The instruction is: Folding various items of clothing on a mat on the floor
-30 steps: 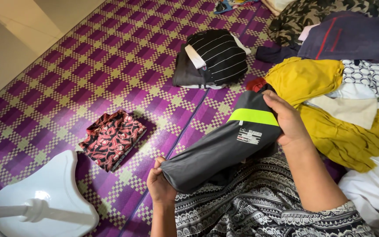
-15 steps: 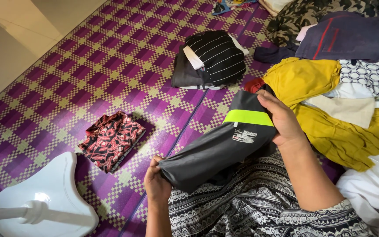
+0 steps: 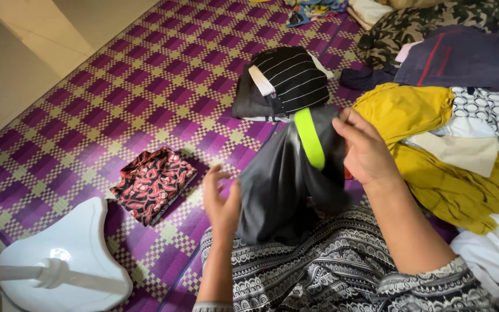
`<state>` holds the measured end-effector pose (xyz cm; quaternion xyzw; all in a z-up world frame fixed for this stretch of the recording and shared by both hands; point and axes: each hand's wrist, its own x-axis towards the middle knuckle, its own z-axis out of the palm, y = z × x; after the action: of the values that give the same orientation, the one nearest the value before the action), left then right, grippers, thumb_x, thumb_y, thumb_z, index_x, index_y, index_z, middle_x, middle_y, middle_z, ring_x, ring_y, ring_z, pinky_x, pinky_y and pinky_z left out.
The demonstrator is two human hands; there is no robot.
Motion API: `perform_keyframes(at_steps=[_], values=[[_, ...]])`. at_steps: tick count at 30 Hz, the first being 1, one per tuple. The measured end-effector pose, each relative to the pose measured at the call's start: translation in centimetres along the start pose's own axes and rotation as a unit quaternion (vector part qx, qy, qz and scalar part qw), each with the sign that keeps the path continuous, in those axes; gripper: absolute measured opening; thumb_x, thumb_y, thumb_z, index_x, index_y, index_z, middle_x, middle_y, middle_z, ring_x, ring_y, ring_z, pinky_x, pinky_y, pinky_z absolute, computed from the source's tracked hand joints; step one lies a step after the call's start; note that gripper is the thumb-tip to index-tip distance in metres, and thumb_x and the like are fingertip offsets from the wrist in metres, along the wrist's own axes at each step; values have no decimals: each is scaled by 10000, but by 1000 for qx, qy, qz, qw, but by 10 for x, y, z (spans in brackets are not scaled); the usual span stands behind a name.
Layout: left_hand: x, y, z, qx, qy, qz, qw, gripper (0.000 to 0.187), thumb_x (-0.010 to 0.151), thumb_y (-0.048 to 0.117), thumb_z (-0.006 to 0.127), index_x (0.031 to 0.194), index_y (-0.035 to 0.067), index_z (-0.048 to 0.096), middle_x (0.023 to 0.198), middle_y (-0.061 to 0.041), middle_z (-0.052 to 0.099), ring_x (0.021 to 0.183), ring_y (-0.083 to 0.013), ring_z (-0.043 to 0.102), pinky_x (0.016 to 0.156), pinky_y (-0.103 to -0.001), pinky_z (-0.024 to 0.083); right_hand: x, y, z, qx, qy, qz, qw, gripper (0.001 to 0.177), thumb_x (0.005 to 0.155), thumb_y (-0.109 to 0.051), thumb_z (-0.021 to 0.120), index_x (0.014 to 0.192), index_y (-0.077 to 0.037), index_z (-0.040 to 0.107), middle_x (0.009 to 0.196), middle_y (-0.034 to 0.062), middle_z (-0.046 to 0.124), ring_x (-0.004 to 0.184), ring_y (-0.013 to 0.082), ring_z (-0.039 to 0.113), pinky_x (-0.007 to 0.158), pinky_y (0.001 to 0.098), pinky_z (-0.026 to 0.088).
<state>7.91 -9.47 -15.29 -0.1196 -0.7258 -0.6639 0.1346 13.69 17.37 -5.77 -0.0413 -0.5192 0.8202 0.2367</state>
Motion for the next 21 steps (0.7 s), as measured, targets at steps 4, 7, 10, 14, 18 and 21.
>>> perform_keyframes(at_steps=[4, 7, 10, 14, 18, 21], values=[[8, 49, 39, -50, -89, 65, 993, 243, 810, 195, 856, 1006, 94, 751, 928, -88, 773, 762, -230, 759, 691, -322, 617, 18, -17, 23, 11, -3, -84, 996, 129, 1016, -87, 669, 922, -91, 581, 800, -16, 539, 823, 104, 643, 819, 241, 573], [8, 96, 74, -10, -141, 122, 982, 482, 685, 380, 928, 1033, 136, 703, 827, -69, 712, 722, -250, 692, 645, -364, 564, 24, -32, 49, -38, 0, -163, 986, 152, 1003, -82, 718, 899, -86, 607, 811, -28, 563, 834, 62, 622, 795, 202, 550], [11, 131, 103, 103, -133, 152, 974, 785, 596, 362, 887, 1245, 85, 544, 1434, -247, 548, 1251, -467, 606, 960, -529, 550, 19, -49, 81, -117, 19, -252, 960, 123, 988, -72, 761, 910, -53, 669, 790, -41, 558, 811, 27, 528, 815, 202, 497], [38, 145, 128, 100, -90, 180, 974, 884, 494, 222, 931, 1242, 64, 487, 1521, -255, 419, 1229, -527, 584, 956, -593, 554, 21, -78, 87, -231, 25, -329, 915, 128, 986, -95, 808, 955, -28, 703, 937, 34, 581, 987, 107, 572, 962, 291, 499], [82, 155, 128, 79, 0, 240, 968, 301, 736, 37, 742, 1015, 81, 635, 1294, -178, 628, 1155, -447, 667, 952, -538, 556, 40, -100, 56, -332, 38, -393, 857, 155, 1005, -60, 849, 979, 1, 709, 1008, 95, 579, 1045, 198, 586, 1001, 373, 494], [112, 180, 108, 122, 18, 279, 952, 271, 753, 43, 643, 1022, 78, 645, 1059, -150, 671, 1006, -396, 667, 845, -498, 518, 39, -114, 39, -380, 46, -385, 840, 111, 1036, -56, 828, 1027, -2, 731, 1030, 73, 566, 1009, 178, 585, 924, 322, 476]])
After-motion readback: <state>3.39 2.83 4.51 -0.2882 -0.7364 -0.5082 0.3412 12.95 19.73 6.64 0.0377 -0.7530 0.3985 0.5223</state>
